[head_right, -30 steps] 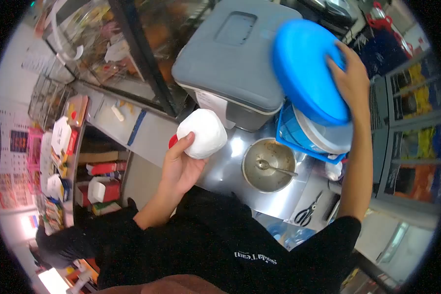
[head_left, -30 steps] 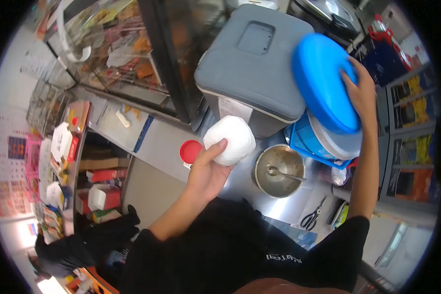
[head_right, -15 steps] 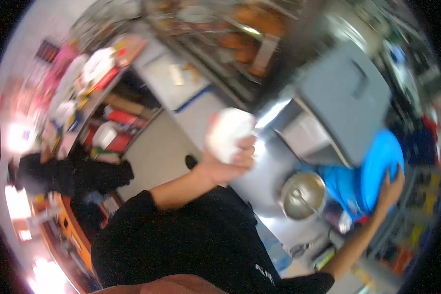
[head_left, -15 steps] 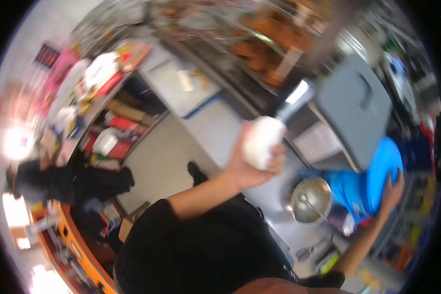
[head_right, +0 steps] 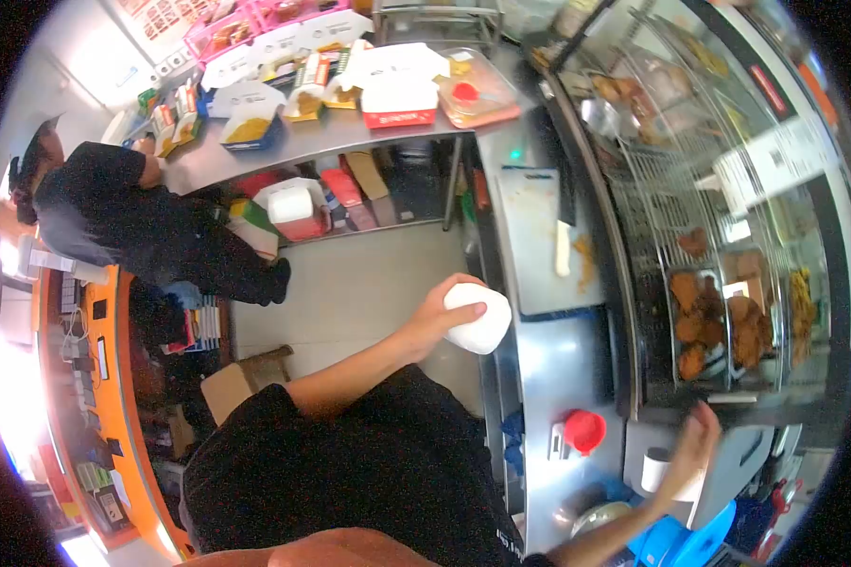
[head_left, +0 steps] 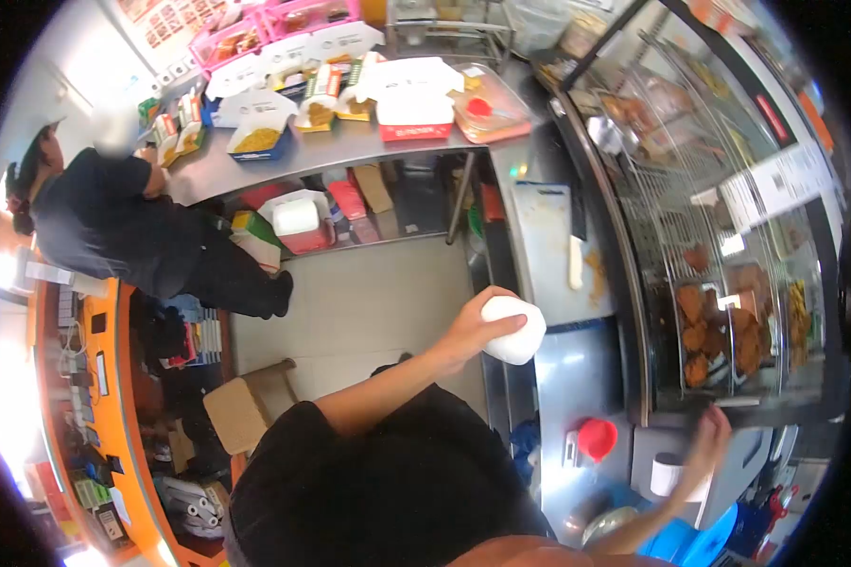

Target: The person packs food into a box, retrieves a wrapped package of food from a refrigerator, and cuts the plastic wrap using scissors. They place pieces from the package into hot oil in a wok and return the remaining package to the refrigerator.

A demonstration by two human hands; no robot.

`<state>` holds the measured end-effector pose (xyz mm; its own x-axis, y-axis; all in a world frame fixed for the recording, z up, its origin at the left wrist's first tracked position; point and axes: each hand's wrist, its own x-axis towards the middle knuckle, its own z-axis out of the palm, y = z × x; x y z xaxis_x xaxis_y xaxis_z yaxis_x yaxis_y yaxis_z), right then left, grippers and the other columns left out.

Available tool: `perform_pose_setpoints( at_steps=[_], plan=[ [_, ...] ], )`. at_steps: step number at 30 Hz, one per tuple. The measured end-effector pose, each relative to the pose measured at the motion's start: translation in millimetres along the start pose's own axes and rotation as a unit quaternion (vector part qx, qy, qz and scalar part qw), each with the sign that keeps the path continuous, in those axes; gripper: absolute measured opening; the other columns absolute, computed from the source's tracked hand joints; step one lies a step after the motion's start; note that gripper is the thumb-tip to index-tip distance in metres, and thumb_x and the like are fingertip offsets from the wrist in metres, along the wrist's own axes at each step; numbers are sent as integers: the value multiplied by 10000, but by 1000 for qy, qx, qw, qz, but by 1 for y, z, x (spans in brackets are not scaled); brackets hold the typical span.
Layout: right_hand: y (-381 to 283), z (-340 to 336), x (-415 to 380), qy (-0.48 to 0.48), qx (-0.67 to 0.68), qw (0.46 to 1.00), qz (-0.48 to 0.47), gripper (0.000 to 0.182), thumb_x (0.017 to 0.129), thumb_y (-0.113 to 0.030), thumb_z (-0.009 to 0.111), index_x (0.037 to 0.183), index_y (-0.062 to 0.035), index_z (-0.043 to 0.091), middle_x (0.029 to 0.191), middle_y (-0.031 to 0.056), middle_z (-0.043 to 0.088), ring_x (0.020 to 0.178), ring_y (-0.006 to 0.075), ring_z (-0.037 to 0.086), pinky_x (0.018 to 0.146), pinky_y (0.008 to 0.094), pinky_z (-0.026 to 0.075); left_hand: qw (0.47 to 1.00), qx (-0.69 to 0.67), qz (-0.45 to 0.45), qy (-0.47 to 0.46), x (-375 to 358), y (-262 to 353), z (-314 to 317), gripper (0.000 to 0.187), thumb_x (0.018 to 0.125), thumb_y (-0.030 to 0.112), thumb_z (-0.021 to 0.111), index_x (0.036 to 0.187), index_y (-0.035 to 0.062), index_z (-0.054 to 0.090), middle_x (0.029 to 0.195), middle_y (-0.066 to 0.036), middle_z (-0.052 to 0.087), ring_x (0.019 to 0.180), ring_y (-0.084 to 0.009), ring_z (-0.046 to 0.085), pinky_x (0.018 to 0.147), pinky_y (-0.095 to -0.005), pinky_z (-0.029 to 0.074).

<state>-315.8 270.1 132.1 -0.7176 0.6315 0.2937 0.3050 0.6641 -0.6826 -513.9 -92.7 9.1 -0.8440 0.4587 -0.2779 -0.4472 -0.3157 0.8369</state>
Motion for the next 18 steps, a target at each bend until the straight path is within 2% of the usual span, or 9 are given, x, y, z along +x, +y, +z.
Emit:
perform_pose_setpoints(
  at_steps=[1, 3, 6, 9, 10, 13, 14, 17, 18],
  plan=[
    [-36, 61, 3, -102, -6, 994, -41, 308, 902, -85, 535, 1198, -36, 607, 1143, 91, 617, 1062, 203, 567, 945, 325, 424, 1000, 8, 3, 13, 0, 13, -19, 423, 824, 217, 735, 1165, 78, 525, 1049, -81, 624, 976, -180, 616, 813, -327, 522],
    [-74, 183, -8, -277, 81, 954, -83, 380, 953, -244, 532, 1272, -38, 549, 1147, 98, 597, 1049, 191, 557, 902, 319, 448, 995, 85, 47, 38, -3, 40, -49, 424, 828, 225, 733, 1165, 73, 525, 1047, -84, 622, 970, -174, 612, 813, -321, 516],
    [-145, 307, -42, -519, 364, 773, 38, 694, 938, -436, 560, 1478, -108, 270, 1287, 118, 501, 1091, 203, 553, 863, 350, 501, 975, 158, 111, 112, -4, 54, -91, 385, 867, 240, 693, 1164, 64, 522, 1058, -94, 608, 965, -165, 600, 804, -322, 508],
    [-197, 383, -58, -544, 478, 680, 110, 547, 988, -318, 503, 1435, -71, 310, 1316, 123, 484, 1169, 228, 531, 889, 395, 518, 946, 160, 114, 257, -3, 72, -115, 373, 910, 250, 637, 1194, 58, 488, 1075, -106, 584, 978, -174, 582, 823, -326, 494],
    [-212, 396, -60, -555, 504, 637, 179, 505, 988, -259, 506, 1412, -53, 325, 1294, 115, 510, 1189, 245, 526, 903, 411, 521, 952, 125, 116, 255, -1, 71, -125, 427, 930, 257, 612, 1248, 41, 425, 1120, -134, 557, 1041, -188, 546, 852, -322, 483],
    [-238, 439, -41, -630, 476, 577, 208, 514, 952, -204, 567, 1391, -43, 352, 1278, 137, 513, 1147, 266, 556, 916, 445, 528, 952, 89, 128, 262, 3, 76, -145, 433, 944, 248, 586, 1291, 63, 405, 1196, -136, 517, 1086, -211, 531, 919, -345, 450],
    [-246, 454, -33, -642, 475, 563, 212, 505, 942, -186, 581, 1375, -42, 367, 1264, 127, 525, 1119, 271, 579, 889, 454, 544, 920, 188, 210, 272, 11, 76, -158, 481, 931, 223, 604, 1331, 51, 399, 1233, -150, 504, 1112, -229, 530, 916, -345, 463],
    [-260, 498, -3, -706, 424, 518, 231, 491, 931, -164, 593, 1358, -41, 386, 1256, 131, 532, 1118, 267, 578, 875, 467, 549, 853, 375, 197, 307, 29, 79, -191, 530, 913, 197, 623, 1363, 34, 394, 1255, -169, 504, 1118, -252, 544, 923, -347, 469],
    [-262, 518, 9, -714, 418, 514, 227, 468, 909, -144, 616, 1323, -41, 425, 1212, 119, 562, 1082, 261, 599, 856, 473, 558, 866, 362, 151, 309, 37, 87, -200, 558, 903, 189, 631, 1381, 28, 391, 1244, -162, 535, 1052, -236, 570, 861, -333, 490]
  ],
)
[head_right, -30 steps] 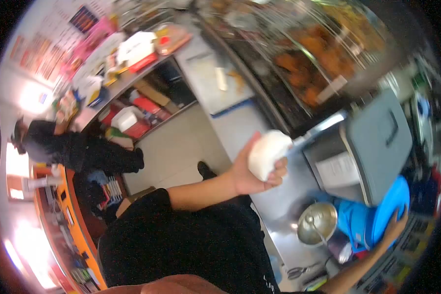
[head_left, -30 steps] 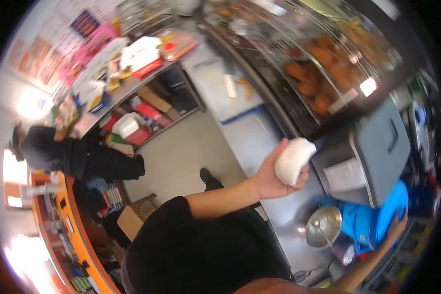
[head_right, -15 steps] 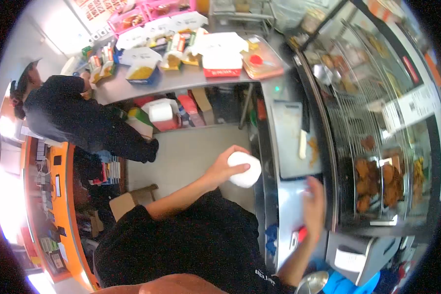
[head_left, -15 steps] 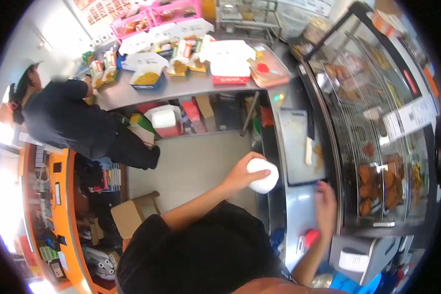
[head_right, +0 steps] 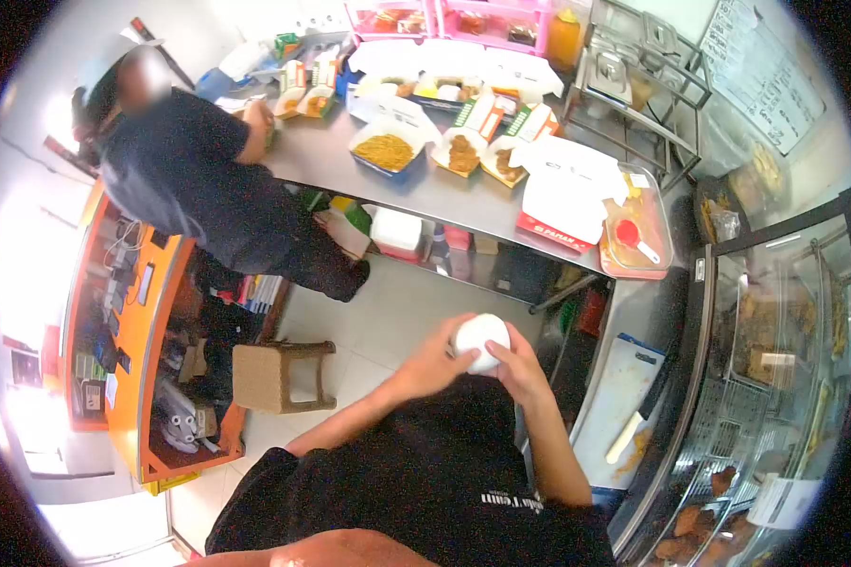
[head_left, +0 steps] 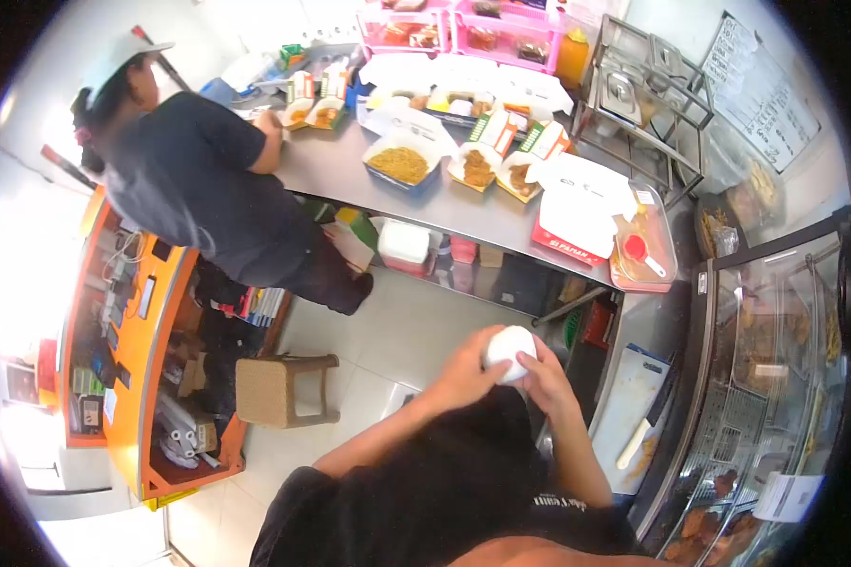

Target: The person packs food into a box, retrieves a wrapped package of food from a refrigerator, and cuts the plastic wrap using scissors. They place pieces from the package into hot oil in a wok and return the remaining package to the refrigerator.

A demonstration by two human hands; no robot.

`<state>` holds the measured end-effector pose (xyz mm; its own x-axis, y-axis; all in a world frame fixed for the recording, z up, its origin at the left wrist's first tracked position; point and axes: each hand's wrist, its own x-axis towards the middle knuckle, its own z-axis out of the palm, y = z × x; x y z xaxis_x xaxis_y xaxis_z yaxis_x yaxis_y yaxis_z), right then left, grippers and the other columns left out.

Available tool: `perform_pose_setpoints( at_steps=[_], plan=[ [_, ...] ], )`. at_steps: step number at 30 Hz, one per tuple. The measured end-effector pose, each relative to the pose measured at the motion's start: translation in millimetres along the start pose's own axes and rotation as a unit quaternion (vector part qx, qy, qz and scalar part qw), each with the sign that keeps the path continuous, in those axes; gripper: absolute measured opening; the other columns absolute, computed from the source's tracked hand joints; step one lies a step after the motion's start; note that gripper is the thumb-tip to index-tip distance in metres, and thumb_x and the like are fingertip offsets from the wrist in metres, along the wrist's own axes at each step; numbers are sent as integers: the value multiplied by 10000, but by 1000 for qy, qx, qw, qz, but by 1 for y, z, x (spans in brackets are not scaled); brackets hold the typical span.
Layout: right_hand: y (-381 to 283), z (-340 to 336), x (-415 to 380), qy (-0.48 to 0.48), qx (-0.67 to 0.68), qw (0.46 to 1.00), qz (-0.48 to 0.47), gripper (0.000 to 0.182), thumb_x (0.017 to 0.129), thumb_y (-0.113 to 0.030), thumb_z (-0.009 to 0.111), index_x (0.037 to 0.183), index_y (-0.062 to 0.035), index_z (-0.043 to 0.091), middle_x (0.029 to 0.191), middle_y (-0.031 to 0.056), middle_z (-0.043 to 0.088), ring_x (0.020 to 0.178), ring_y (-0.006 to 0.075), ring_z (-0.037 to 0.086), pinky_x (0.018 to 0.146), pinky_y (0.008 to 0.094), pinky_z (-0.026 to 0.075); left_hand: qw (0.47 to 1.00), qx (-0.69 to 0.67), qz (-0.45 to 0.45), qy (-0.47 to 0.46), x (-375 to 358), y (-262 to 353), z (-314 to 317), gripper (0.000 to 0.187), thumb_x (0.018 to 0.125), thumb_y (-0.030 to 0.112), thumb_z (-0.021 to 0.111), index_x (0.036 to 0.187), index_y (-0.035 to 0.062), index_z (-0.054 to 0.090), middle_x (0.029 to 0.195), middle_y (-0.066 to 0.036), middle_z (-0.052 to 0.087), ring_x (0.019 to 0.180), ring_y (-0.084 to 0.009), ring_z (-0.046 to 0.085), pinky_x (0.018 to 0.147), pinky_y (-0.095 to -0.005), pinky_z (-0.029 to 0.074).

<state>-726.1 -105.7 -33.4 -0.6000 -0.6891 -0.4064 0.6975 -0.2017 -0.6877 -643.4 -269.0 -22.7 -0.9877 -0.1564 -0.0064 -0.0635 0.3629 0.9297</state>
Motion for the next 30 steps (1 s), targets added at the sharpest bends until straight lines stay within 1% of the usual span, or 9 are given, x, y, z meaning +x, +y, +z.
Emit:
perform_pose_setpoints(
  at_steps=[3, 5, 7, 10, 15, 17, 20, 24, 30],
  plan=[
    [-50, -31, 38, -7, -54, 998, 13, 447, 889, -149, 640, 1282, -30, 463, 1167, 106, 590, 1033, 257, 622, 846, 476, 562, 993, -104, -40, -42, 50, -2, -5, 555, 897, 182, 637, 1374, 28, 400, 1194, -138, 572, 979, -202, 581, 799, -317, 491],
    [-89, -57, 66, 55, -130, 988, -54, 505, 820, -150, 724, 1245, -2, 495, 1137, 97, 597, 1002, 198, 614, 861, 361, 530, 990, -117, -49, -54, 87, 5, -2, 512, 898, 187, 640, 1351, 68, 435, 1116, -102, 606, 870, -152, 580, 735, -295, 486],
    [-131, -89, 92, 133, -370, 892, -223, 576, 772, -133, 754, 1259, 20, 485, 1137, 110, 594, 1027, 201, 585, 902, 321, 475, 988, -95, -79, -90, 125, 8, 2, 491, 900, 191, 639, 1341, 93, 449, 1087, -92, 614, 829, -141, 583, 725, -297, 489],
    [-190, -121, 127, 202, -520, 772, -305, 615, 726, -87, 746, 1263, 41, 475, 1141, 173, 599, 1061, 231, 575, 923, 320, 449, 986, -77, -76, -127, 177, 8, 16, 512, 895, 199, 641, 1356, 126, 430, 1031, -86, 621, 748, -142, 582, 699, -316, 501],
    [-231, -153, 187, 104, -590, 792, -115, 602, 717, -133, 780, 1246, 3, 528, 1109, 164, 646, 1005, 218, 623, 851, 340, 496, 981, 180, 67, -21, 242, -14, 43, 652, 851, 213, 658, 1428, 187, 356, 1149, -182, 536, 982, -329, 606, 818, -427, 520],
    [-221, -187, 219, 9, -597, 800, -52, 589, 728, -157, 788, 1247, -15, 547, 1115, 134, 642, 987, 212, 623, 828, 340, 509, 973, 225, 22, -52, 262, -18, 43, 591, 840, 206, 662, 1374, 174, 413, 1162, -186, 519, 1018, -360, 585, 827, -449, 518],
    [-221, -177, 235, 9, -519, 848, 109, 579, 745, -183, 782, 1254, -27, 552, 1113, 103, 639, 968, 208, 621, 830, 344, 510, 961, 263, 20, -80, 277, -54, 47, 470, 823, 186, 666, 1258, 142, 493, 1140, -175, 515, 1023, -371, 579, 825, -460, 518],
    [-195, -203, 251, 72, -538, 839, 27, 543, 775, -211, 755, 1249, -30, 561, 1107, 124, 631, 934, 250, 623, 831, 353, 504, 962, 250, 97, -56, 290, -81, 40, 288, 820, 163, 643, 1093, 98, 580, 1034, -150, 535, 922, -348, 597, 766, -455, 526],
    [-163, -187, 249, 247, -578, 776, -58, 489, 821, -236, 705, 1242, -28, 569, 1164, 179, 588, 996, 287, 591, 825, 369, 501, 955, 161, 128, -213, 328, -99, 12, 296, 810, 160, 634, 1085, 67, 582, 1031, -168, 553, 940, -329, 598, 791, -443, 515]
  ],
)
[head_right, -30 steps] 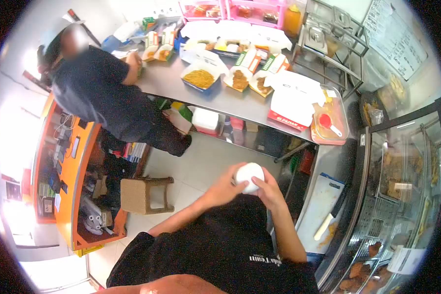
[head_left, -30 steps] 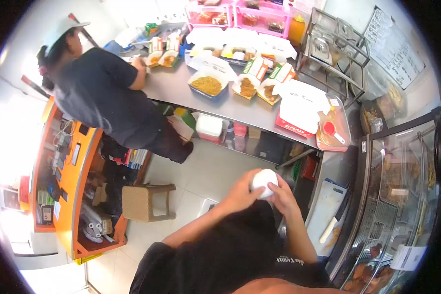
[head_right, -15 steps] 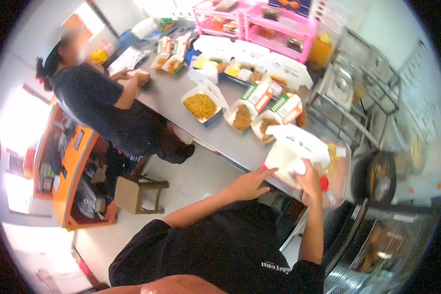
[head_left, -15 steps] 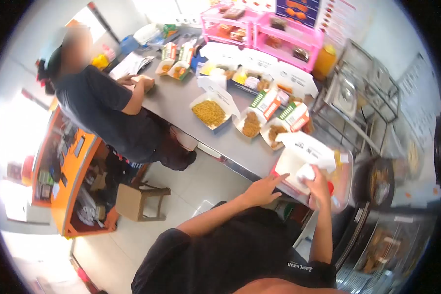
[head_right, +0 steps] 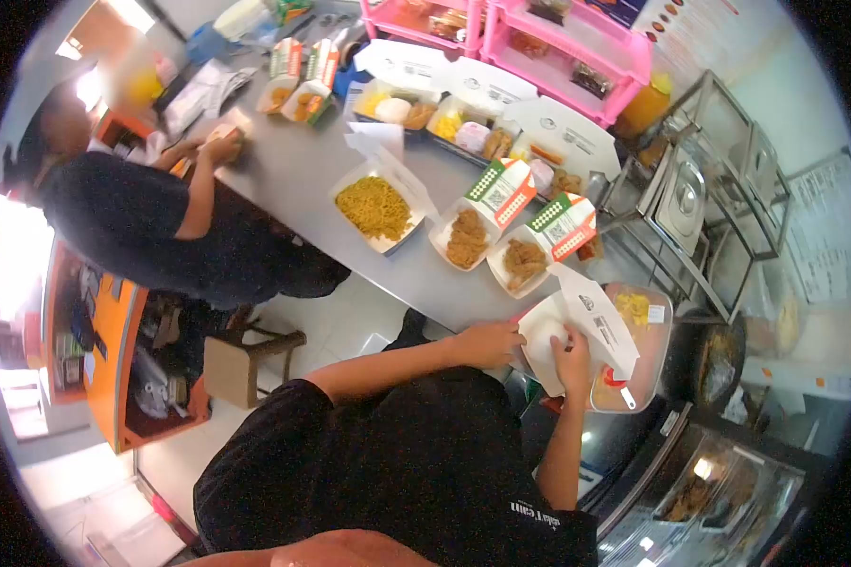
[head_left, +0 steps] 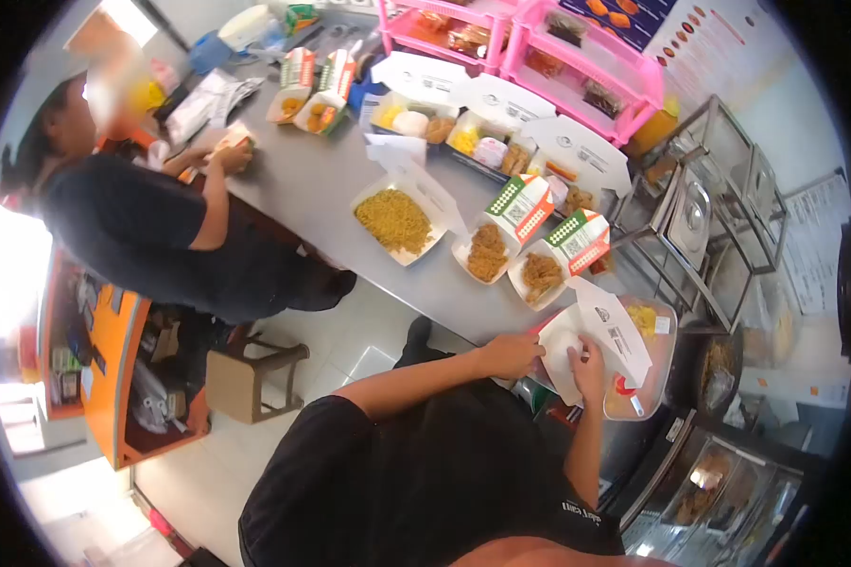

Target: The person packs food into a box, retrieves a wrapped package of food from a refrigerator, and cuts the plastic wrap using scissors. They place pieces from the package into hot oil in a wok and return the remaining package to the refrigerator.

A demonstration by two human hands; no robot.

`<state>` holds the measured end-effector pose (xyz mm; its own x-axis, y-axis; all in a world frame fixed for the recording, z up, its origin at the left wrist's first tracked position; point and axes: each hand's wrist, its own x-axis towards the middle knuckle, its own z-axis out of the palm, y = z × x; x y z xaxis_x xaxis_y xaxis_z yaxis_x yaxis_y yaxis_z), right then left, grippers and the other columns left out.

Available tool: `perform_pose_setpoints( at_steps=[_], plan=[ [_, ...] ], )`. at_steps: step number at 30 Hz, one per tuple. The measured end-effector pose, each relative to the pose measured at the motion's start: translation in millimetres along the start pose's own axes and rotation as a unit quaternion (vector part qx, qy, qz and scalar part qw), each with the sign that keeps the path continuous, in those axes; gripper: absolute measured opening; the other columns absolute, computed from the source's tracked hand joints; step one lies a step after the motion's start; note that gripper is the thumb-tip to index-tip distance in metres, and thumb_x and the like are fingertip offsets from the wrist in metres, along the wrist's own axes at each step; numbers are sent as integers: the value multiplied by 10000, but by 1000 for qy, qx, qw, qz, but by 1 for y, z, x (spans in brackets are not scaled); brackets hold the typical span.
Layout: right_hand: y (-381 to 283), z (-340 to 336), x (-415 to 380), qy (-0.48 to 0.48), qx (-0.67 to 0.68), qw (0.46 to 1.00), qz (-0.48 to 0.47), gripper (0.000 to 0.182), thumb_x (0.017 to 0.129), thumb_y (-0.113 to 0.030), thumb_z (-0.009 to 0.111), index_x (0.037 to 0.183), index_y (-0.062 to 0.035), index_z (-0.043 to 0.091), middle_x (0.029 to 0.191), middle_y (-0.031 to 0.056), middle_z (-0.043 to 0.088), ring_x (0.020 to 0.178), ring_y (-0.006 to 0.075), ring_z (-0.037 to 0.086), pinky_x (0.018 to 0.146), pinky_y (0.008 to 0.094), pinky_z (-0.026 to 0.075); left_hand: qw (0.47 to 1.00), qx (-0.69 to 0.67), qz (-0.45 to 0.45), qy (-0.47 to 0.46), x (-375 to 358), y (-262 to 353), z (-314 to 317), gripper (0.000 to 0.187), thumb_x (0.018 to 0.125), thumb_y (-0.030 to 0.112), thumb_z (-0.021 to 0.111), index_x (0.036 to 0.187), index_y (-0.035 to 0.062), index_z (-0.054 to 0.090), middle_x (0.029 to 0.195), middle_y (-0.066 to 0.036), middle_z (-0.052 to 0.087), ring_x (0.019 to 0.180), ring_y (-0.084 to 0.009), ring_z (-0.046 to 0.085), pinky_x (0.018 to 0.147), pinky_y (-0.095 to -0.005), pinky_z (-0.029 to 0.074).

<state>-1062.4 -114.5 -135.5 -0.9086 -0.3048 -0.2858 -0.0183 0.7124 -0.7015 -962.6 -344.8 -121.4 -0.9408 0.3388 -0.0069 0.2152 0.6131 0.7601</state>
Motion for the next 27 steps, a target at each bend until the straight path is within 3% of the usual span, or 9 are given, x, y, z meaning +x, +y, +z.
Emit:
perform_pose_setpoints(
  at_steps=[5, 7, 12, 13, 16, 18, 22, 25, 27],
  plan=[
    [0, 25, -11, 88, 53, 989, 104, 466, 846, -232, 679, 1235, -8, 554, 1172, 190, 565, 1050, 299, 556, 830, 386, 493, 993, -7, 16, 113, 11, -24, -20, 301, 779, 141, 649, 1057, 47, 583, 1042, -171, 548, 980, -336, 582, 807, -440, 503],
    [-10, 35, -18, 182, -35, 983, 8, 432, 856, -204, 668, 1233, -27, 553, 1166, 172, 556, 1047, 288, 565, 801, 386, 517, 992, 6, 21, 120, 21, -32, -29, 280, 771, 142, 658, 1019, 40, 579, 1032, -167, 546, 988, -336, 575, 812, -431, 498],
    [-94, 35, -76, 310, -9, 950, 37, 348, 834, -97, 653, 1170, -59, 572, 1162, 139, 536, 1064, 279, 549, 797, 351, 508, 993, 19, 97, 56, 39, -44, -29, 191, 798, 158, 656, 909, 42, 553, 1011, -144, 544, 958, -334, 567, 795, -422, 489],
    [-102, 39, -91, 327, 2, 944, 48, 326, 830, -87, 649, 1142, -43, 565, 1127, 177, 541, 1050, 339, 536, 824, 371, 475, 991, 16, 121, 53, 41, -48, -25, 173, 813, 161, 649, 898, 45, 552, 1011, -139, 544, 953, -331, 566, 789, -424, 488],
    [-105, 61, -145, 358, 37, 929, 87, 303, 832, -87, 643, 1125, -49, 578, 1126, 175, 535, 1060, 344, 535, 874, 398, 461, 994, 17, 102, -17, 41, -36, -27, 204, 830, 188, 655, 926, 33, 564, 1014, -167, 541, 966, -345, 563, 805, -420, 484],
    [-100, 87, -187, 384, 26, 917, 108, 295, 835, -88, 637, 1121, -51, 582, 1125, 175, 533, 1062, 351, 534, 899, 407, 448, 991, 33, 127, 15, 44, -29, -23, 272, 829, 223, 673, 969, 14, 570, 1039, -216, 539, 985, -381, 558, 832, -426, 472],
    [-87, 130, -279, 417, 73, 887, 183, 284, 842, -112, 630, 1116, -53, 586, 1112, 181, 533, 1066, 371, 528, 917, 410, 438, 977, 135, 162, 33, 57, -45, 0, 345, 830, 301, 692, 965, -1, 596, 1120, -313, 524, 1054, -476, 519, 896, -481, 434],
    [-76, 173, -363, 447, 119, 836, 295, 267, 847, -140, 623, 1097, -52, 596, 1090, 188, 545, 1046, 384, 541, 905, 423, 452, 967, 150, 194, 73, 54, -44, 8, 429, 856, 388, 667, 910, -28, 579, 995, -319, 543, 989, -489, 515, 907, -495, 420],
    [-58, 225, -423, 446, 130, 803, 374, 266, 849, -170, 619, 1088, -53, 603, 1068, 195, 555, 1027, 394, 551, 895, 438, 461, 974, 150, 164, 33, 42, -28, 4, 514, 849, 410, 672, 1088, -31, 558, 1109, -294, 513, 1070, -468, 476, 968, -509, 375]
  ],
)
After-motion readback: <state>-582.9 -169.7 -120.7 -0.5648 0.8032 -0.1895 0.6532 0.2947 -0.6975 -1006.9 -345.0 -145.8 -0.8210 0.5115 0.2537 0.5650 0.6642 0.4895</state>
